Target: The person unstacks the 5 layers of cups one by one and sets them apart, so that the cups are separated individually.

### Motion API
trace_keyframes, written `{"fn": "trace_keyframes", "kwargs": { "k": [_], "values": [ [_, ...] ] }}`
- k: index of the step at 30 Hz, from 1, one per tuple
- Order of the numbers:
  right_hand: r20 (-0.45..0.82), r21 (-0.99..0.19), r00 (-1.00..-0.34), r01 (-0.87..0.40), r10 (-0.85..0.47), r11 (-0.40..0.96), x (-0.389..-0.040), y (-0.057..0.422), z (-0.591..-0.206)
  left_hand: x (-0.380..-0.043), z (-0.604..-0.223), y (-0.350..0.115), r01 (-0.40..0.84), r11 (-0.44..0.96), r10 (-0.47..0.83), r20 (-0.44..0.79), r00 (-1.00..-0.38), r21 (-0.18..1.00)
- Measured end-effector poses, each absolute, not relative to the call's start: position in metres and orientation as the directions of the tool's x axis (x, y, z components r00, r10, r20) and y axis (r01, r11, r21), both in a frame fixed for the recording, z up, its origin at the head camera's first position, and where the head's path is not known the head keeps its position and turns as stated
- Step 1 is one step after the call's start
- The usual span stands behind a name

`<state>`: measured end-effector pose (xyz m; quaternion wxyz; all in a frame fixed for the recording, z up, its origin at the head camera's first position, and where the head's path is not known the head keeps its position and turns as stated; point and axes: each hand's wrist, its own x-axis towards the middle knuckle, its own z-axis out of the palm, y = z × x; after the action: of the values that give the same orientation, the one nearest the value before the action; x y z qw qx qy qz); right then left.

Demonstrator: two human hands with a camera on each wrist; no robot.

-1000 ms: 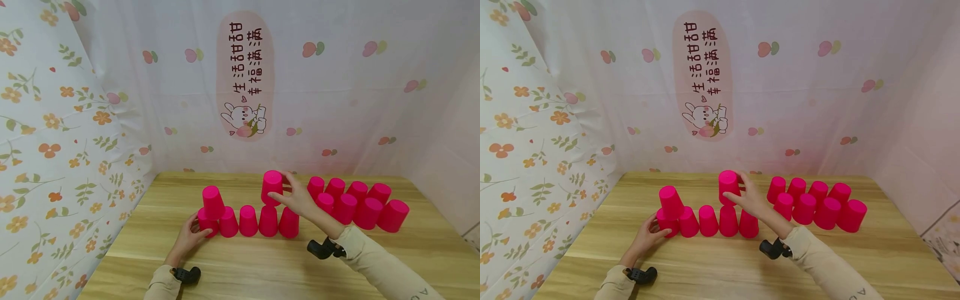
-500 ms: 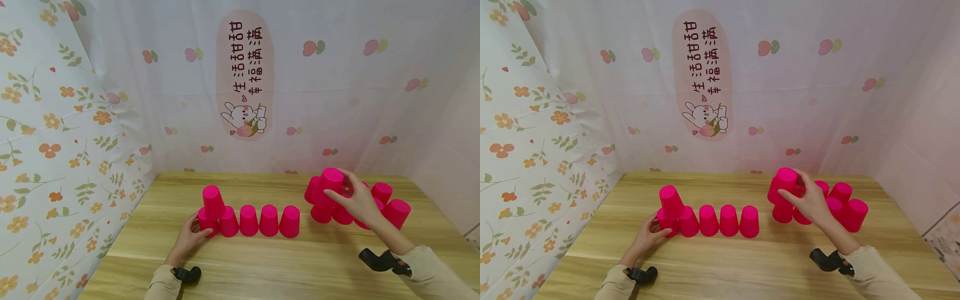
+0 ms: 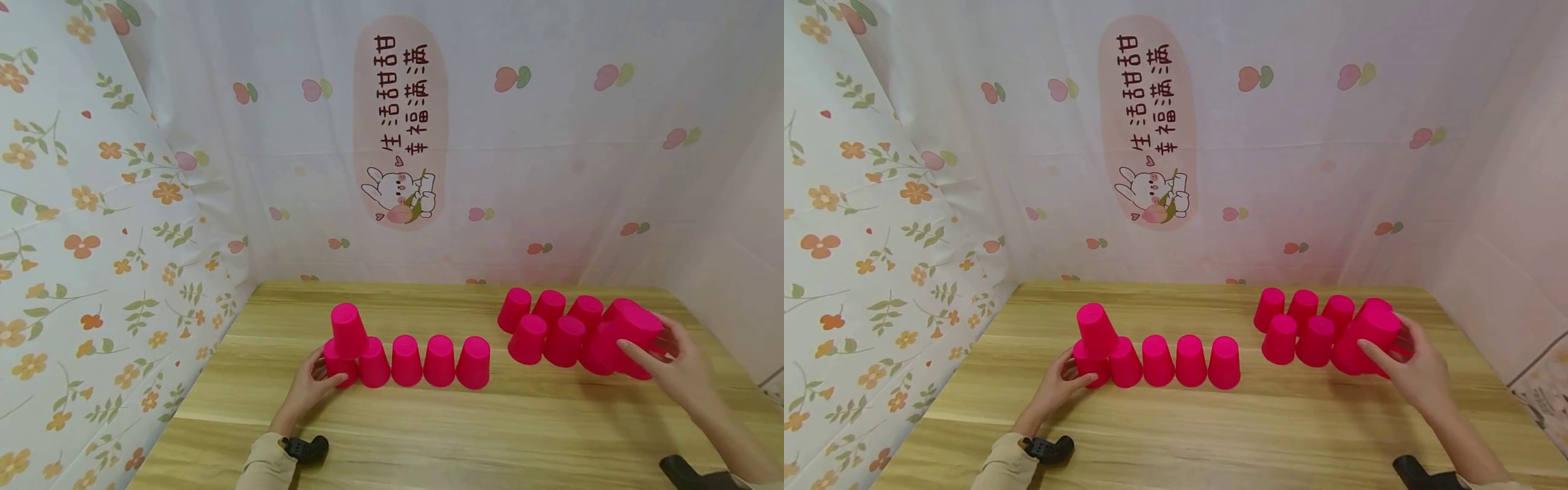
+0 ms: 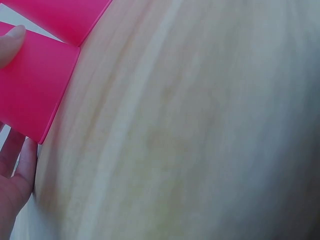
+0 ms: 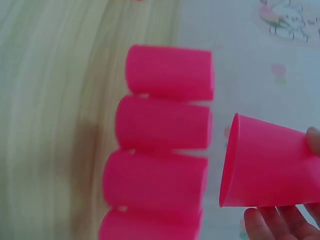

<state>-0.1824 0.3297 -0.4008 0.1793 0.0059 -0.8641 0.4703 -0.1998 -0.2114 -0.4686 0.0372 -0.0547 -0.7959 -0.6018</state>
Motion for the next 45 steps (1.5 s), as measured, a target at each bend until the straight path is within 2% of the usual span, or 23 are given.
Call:
{"fn": "trace_keyframes", "kwargs": {
  "k": [4,10,15,18,25,28,32,39,45],
  "values": [
    [0.28,-0.816,-0.941,-0.128,0.192,0.563,-0.169,0.343,-0.409,-0.197,-0.465,-0.209,0.131,0.272,0.044,0.124,-0.991,0.953],
    [0.265,-0.78,-0.932,-0.057,0.246,0.623,-0.159,0.368,-0.434,-0.207,-0.486,-0.215,0.153,0.267,0.051,0.145,-0.988,0.951],
    [0.235,-0.698,-0.931,0.037,0.278,0.715,-0.159,0.384,-0.452,-0.21,-0.495,-0.219,0.298,0.272,0.098,0.282,-0.954,0.915],
    [0.198,-0.675,-0.934,0.091,0.298,0.732,-0.158,0.39,-0.456,-0.209,-0.494,-0.219,0.339,0.278,0.113,0.32,-0.941,0.899],
    [0.141,-0.675,-0.932,0.155,0.333,0.721,-0.153,0.402,-0.47,-0.211,-0.489,-0.215,0.146,0.287,0.045,0.139,-0.989,0.947],
    [0.134,-0.686,-0.927,0.168,0.35,0.708,-0.153,0.408,-0.478,-0.211,-0.487,-0.215,0.114,0.275,0.035,0.109,-0.993,0.955],
    [0.145,-0.677,-0.925,0.167,0.352,0.717,-0.154,0.414,-0.483,-0.21,-0.488,-0.217,0.109,0.275,0.03,0.105,-0.994,0.955],
    [0.117,-0.683,-0.931,0.178,0.346,0.709,-0.16,0.418,-0.485,-0.196,-0.46,-0.208,0.097,0.266,0.035,0.091,-0.995,0.959],
    [0.121,-0.693,-0.932,0.168,0.342,0.702,-0.159,0.413,-0.481,-0.195,-0.461,-0.208,0.123,0.252,0.043,0.116,-0.992,0.96]
  ]
}}
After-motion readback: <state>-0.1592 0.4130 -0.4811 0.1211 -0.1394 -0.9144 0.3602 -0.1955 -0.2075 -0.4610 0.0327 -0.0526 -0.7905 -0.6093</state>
